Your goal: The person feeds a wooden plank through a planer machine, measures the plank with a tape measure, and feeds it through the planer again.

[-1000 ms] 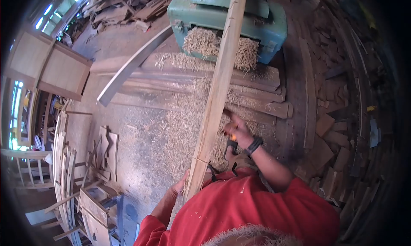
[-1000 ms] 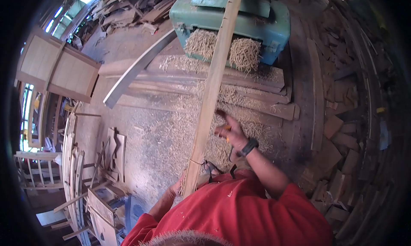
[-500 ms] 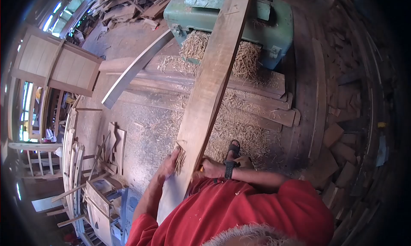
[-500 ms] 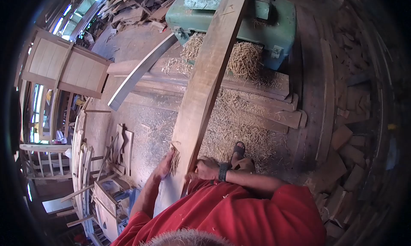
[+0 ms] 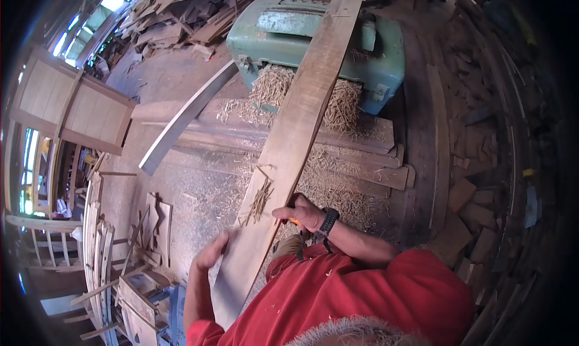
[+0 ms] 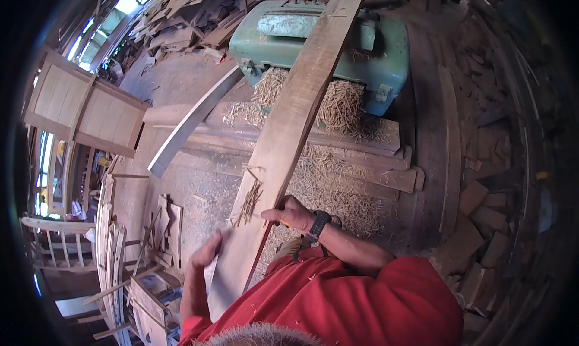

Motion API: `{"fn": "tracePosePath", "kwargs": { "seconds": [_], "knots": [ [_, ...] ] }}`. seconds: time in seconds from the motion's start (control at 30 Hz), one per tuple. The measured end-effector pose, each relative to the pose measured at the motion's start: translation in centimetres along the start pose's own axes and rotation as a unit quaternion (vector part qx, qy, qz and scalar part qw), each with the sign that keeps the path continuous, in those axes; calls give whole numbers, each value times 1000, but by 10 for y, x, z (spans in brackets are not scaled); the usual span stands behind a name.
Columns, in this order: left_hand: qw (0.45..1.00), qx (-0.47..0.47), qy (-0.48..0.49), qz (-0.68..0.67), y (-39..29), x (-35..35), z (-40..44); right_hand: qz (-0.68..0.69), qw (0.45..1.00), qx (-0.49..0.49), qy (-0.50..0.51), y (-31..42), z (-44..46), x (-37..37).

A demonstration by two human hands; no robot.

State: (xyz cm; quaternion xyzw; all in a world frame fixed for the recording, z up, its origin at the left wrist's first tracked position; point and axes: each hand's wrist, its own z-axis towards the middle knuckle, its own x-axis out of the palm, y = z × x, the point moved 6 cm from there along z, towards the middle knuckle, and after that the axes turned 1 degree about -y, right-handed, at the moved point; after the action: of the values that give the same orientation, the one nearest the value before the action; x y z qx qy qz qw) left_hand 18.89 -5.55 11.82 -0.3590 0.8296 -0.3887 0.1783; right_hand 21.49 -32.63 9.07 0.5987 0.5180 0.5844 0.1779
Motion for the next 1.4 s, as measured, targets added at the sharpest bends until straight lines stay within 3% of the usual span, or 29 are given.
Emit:
{"fn": "tracePosePath", "kwargs": {
  "seconds": [0.03, 0.07, 0.1, 0.13, 0.2, 0.23, 0.37, 0.47, 0.53, 0.6, 0.63, 0.73, 0.8, 0.93, 1.0, 1.13, 1.17, 1.2, 1.27, 1.3, 1.33, 1.4],
  "knots": [
    [997, 13, -13, 70, 31, -9, -18, 1, 1000, -26, -9, 12, 8, -4],
    [993, -102, -54, 26, 59, -11, -31, 5, 998, -53, -19, 23, 16, -8],
    [990, -67, -119, -22, 78, -18, -44, -14, 997, -73, -31, 35, 22, -12],
    [991, -67, -112, -19, 68, -21, -48, -55, 997, -51, -32, 38, 29, -21],
    [983, -156, -81, -42, 61, -20, -65, -40, 996, -45, -61, 41, 42, -33],
    [971, -124, -191, 74, 58, -31, -55, -28, 996, -61, -65, 57, 45, -30],
    [959, -109, -238, 111, 19, -47, -19, -9, 994, -19, -108, 66, 72, -62],
    [949, -94, -249, 169, -39, -50, 1, 116, 978, -74, -154, 85, 87, -78],
    [939, -141, -266, 167, -42, -68, 17, 112, 980, -43, -159, 97, 89, -85],
    [905, -191, -302, 229, -65, -81, 27, 141, 972, -89, -165, 115, 85, -84],
    [964, -78, -240, 83, -78, -75, 46, 116, 980, -88, -136, 118, 81, -82],
    [968, -55, -206, 130, -113, -68, 84, 28, 996, -44, -70, 103, 67, -70],
    [966, -12, -212, 151, -148, -64, 107, 4, 997, -67, -24, 107, 49, -53],
    [957, 33, -237, 164, -220, -28, 129, 16, 996, -43, 74, 97, 39, -43],
    [946, -50, -262, 182, -251, -4, 141, 3, 996, -76, 55, 110, 33, -46],
    [931, 66, -283, 220, -279, 16, 178, -40, 996, -74, -13, 156, 28, -77],
    [923, 110, -285, 234, -290, 22, 183, 26, 994, -103, -33, 168, 21, -83],
    [921, 110, -292, 232, -299, 26, 187, 59, 995, -72, -22, 174, 19, -90],
    [873, 52, -357, 328, -318, 34, 184, 79, 995, -53, -39, 177, 26, -107],
    [832, 76, -420, 353, -329, 52, 170, 81, 994, -56, -39, 177, 33, -117],
    [774, 208, -453, 391, -344, 86, 148, 106, 991, -59, -56, 192, 25, -119],
    [733, 382, -442, 348, -358, 170, 104, 121, 987, -92, -58, 199, 34, -136]
  ]
}}
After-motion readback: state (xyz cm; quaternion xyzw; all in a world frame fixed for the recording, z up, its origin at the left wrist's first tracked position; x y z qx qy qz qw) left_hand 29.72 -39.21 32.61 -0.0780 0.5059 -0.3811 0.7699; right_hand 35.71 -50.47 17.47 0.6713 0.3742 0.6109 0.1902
